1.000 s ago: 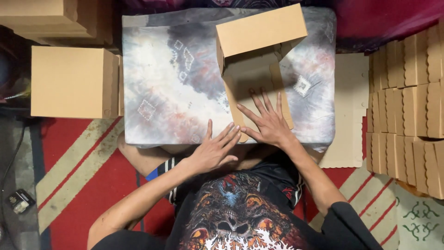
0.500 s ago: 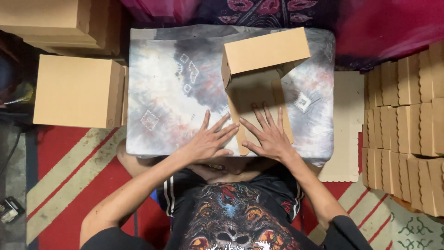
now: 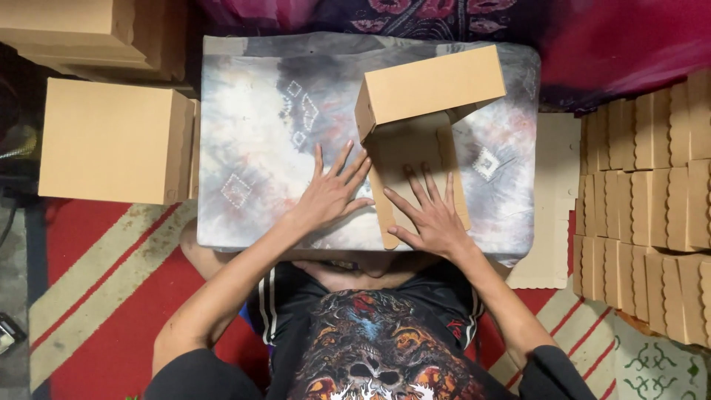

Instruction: Folding and assembling a cardboard box by hand while sitting on the floor.

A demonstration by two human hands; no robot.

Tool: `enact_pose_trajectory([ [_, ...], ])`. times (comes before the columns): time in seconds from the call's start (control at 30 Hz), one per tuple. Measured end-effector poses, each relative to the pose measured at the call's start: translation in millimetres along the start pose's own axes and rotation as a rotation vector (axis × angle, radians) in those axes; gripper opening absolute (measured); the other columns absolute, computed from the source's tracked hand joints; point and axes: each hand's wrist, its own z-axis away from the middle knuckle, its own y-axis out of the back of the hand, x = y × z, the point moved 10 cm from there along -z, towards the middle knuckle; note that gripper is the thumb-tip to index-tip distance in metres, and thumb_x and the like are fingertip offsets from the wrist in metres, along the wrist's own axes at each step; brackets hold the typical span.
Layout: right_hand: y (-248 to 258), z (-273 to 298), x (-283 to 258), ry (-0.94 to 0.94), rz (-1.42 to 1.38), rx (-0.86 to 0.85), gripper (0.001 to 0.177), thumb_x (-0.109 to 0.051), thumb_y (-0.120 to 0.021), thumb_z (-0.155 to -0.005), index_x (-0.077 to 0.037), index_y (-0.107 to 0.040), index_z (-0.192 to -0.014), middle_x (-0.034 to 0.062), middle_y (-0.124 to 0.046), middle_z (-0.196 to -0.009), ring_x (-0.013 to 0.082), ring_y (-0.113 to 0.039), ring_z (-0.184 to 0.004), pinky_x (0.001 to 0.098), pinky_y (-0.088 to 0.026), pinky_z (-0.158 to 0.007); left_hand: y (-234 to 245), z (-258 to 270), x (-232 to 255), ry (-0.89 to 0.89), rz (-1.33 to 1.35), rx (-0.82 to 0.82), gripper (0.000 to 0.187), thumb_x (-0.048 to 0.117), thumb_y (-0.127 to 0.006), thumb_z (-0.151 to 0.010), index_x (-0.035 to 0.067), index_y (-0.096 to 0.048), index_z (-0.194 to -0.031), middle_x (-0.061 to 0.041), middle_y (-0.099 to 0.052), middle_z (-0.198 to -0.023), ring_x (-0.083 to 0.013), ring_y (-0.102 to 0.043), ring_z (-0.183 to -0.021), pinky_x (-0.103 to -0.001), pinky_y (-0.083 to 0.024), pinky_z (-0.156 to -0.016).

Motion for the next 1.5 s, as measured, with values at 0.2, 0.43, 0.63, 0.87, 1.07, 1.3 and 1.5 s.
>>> enact_pose_trajectory([
  [0.2, 2.1, 2.0, -1.7, 0.014, 0.002, 0.001, 0.07, -0.071, -0.038, -0.095, -0.044, -0.027, -0.158, 0.0142, -0.025, -0.164, 0.0463, -0.016, -0.15, 0.0803, -0.008, -0.108, -2.7, 52.5, 70.8, -0.073, 0.119, -0.165, 0.082, 0.067, -0.026, -0.101, 0.008, -0.032, -0.158, -0.015, -0.036, -0.162, -0.0396, -0.021, -0.153, -0.081, 0.002, -0.111],
  [0.43, 2.4, 2.9, -3.5, 0.015, 0.0, -0.007, 0.069, -0.07, -0.037, -0.095, -0.046, -0.025, -0.158, 0.0136, -0.023, -0.164, 0.0449, -0.013, -0.151, 0.0793, -0.005, -0.109, 12.8, 90.1, 124.4, -0.153, 0.206, -0.152, 0.078, 0.062, -0.032, -0.102, 0.01, -0.027, -0.159, -0.015, -0.032, -0.163, -0.0403, -0.022, -0.152, -0.082, -0.004, -0.11],
  [0.63, 8.1, 2.6, -6.1, 0.031, 0.011, 0.0, 0.07, -0.069, -0.038, -0.095, -0.045, -0.025, -0.159, 0.0155, -0.025, -0.163, 0.0461, -0.016, -0.151, 0.0794, -0.008, -0.109, 14.4, 79.1, 103.1, -0.153, 0.17, -0.11, 0.077, 0.065, -0.03, -0.101, 0.012, -0.035, -0.156, -0.009, -0.043, -0.157, -0.0377, -0.024, -0.151, -0.082, -0.001, -0.111],
  [0.87, 13.1, 2.1, -7.4, 0.024, 0.019, 0.007, 0.072, -0.073, -0.038, -0.093, -0.043, -0.029, -0.158, 0.0172, -0.035, -0.155, 0.0476, -0.021, -0.148, 0.0792, -0.008, -0.109, 4.5, 42.3, 45.2, -0.101, 0.07, -0.043, 0.08, 0.072, -0.029, -0.098, 0.016, -0.04, -0.154, -0.007, -0.048, -0.154, -0.0352, -0.026, -0.152, -0.078, 0.002, -0.115],
  [1.07, 7.6, -1.2, -3.0, 0.026, 0.004, 0.031, 0.07, -0.07, -0.041, -0.093, -0.043, -0.032, -0.157, 0.0162, -0.029, -0.161, 0.0464, -0.018, -0.15, 0.0797, -0.011, -0.108, -0.3, -1.5, -5.3, -0.066, 0.002, -0.014, 0.078, 0.07, -0.034, -0.099, 0.015, -0.043, -0.154, -0.005, -0.046, -0.157, -0.0361, -0.024, -0.153, -0.077, -0.002, -0.116],
  [1.3, 11.9, -3.9, -4.6, 0.026, 0.001, 0.04, 0.069, -0.069, -0.041, -0.093, -0.043, -0.031, -0.157, 0.0144, -0.023, -0.165, 0.0455, -0.014, -0.152, 0.081, -0.012, -0.106, 5.4, -4.6, -5.3, 0.0, 0.047, 0.008, 0.078, 0.067, -0.036, -0.101, 0.009, -0.045, -0.152, -0.011, -0.045, -0.157, -0.0393, -0.027, -0.152, -0.077, -0.006, -0.116],
  [1.5, 6.3, -0.7, -3.6, 0.026, 0.003, 0.031, 0.068, -0.069, -0.04, -0.095, -0.044, -0.03, -0.157, 0.0139, -0.022, -0.166, 0.045, -0.012, -0.152, 0.0809, -0.01, -0.107, 6.4, 29.4, 42.9, -0.038, 0.081, -0.086, 0.076, 0.063, -0.032, -0.102, 0.009, -0.039, -0.155, -0.014, -0.039, -0.161, -0.0399, -0.023, -0.152, -0.078, -0.002, -0.115],
])
